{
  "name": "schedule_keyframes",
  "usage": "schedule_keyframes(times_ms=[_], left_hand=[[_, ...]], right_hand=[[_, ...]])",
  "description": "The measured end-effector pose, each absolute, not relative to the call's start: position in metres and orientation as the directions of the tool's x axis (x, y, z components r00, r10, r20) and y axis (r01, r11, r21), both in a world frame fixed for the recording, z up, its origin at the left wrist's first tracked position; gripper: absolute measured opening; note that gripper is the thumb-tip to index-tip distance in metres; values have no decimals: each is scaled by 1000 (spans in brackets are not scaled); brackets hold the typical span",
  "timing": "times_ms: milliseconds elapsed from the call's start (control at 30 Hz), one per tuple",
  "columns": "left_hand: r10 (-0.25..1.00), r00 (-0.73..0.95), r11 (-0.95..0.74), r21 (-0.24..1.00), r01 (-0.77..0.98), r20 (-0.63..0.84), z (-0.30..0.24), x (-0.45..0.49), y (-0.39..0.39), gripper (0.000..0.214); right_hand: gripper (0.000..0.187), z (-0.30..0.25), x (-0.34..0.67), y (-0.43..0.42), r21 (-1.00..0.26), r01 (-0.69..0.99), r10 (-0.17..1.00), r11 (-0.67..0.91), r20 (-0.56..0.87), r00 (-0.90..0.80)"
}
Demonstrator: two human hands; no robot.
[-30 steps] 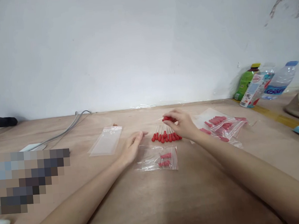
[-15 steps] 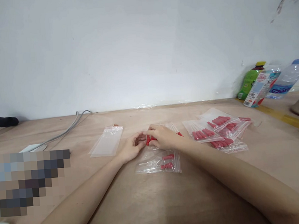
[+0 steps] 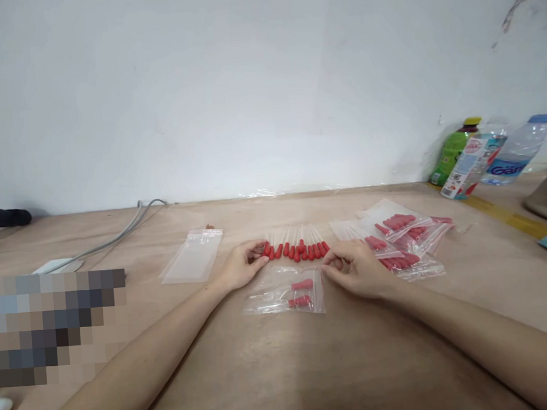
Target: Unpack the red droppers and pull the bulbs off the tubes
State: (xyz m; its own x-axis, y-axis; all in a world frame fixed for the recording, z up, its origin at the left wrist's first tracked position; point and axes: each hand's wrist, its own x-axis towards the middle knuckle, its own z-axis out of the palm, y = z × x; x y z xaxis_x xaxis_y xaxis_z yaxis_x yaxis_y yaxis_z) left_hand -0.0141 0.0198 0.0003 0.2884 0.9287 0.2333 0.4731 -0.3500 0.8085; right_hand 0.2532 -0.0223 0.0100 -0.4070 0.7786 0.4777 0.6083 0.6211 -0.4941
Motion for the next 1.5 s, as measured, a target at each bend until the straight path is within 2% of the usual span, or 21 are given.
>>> schedule_keyframes(times_ms=[100,233,333,433,467,533,633,800,933,1167,1267,1333,1367,1467,1500], left_hand=[[919,307,-372,799,473,246,-2,-13,23,49],[908,320,-402,773,491,269,-4,-13,22,52],[891,270,-453,679,578,365,5,-12,12,46],[814,276,-553,536,638,510,18,-8,-11,29],[786,353,-604,509,613,507,21,-6,-20,25],[726,564,-684,503,528,394,23,-3,-37,28],[648,690,-743,468,479,323,17,0,-51,44],[680,697,-699,486,525,226,12,0,-51,62],[681,709,-679,519,519,183,16,1,-50,59],[674,710,-688,520,505,202,11,1,-48,64],[668,713,-698,510,503,212,10,0,-48,63],[673,709,-699,494,517,209,10,0,-48,63],[676,707,-699,486,525,208,10,0,-48,62],[678,707,-700,469,538,201,9,-1,-49,61],[678,708,-700,467,541,197,10,-1,-49,61]], right_hand=[[10,8,252,-29,-483,617,783,622,400,-476],[20,9,247,-32,-501,631,805,592,334,-489],[24,10,246,-33,-512,648,825,564,311,-472],[24,8,246,-33,-517,655,833,551,291,-471],[23,8,246,-34,-520,654,834,549,289,-470],[22,10,244,-35,-532,647,835,547,289,-468],[23,19,238,-40,-546,624,825,559,288,-486],[33,31,226,-48,-557,625,832,547,279,-479],[40,25,221,-47,-557,577,791,597,289,-540],[8,41,216,-56,-521,645,820,559,229,-525],[6,48,215,-60,-518,675,844,525,216,-491],[7,45,218,-58,-583,628,841,515,203,-501],[7,42,219,-56,-654,576,840,490,179,-512],[11,28,229,-44,-876,370,832,309,61,-551],[15,24,233,-39,-911,327,827,252,27,-561]])
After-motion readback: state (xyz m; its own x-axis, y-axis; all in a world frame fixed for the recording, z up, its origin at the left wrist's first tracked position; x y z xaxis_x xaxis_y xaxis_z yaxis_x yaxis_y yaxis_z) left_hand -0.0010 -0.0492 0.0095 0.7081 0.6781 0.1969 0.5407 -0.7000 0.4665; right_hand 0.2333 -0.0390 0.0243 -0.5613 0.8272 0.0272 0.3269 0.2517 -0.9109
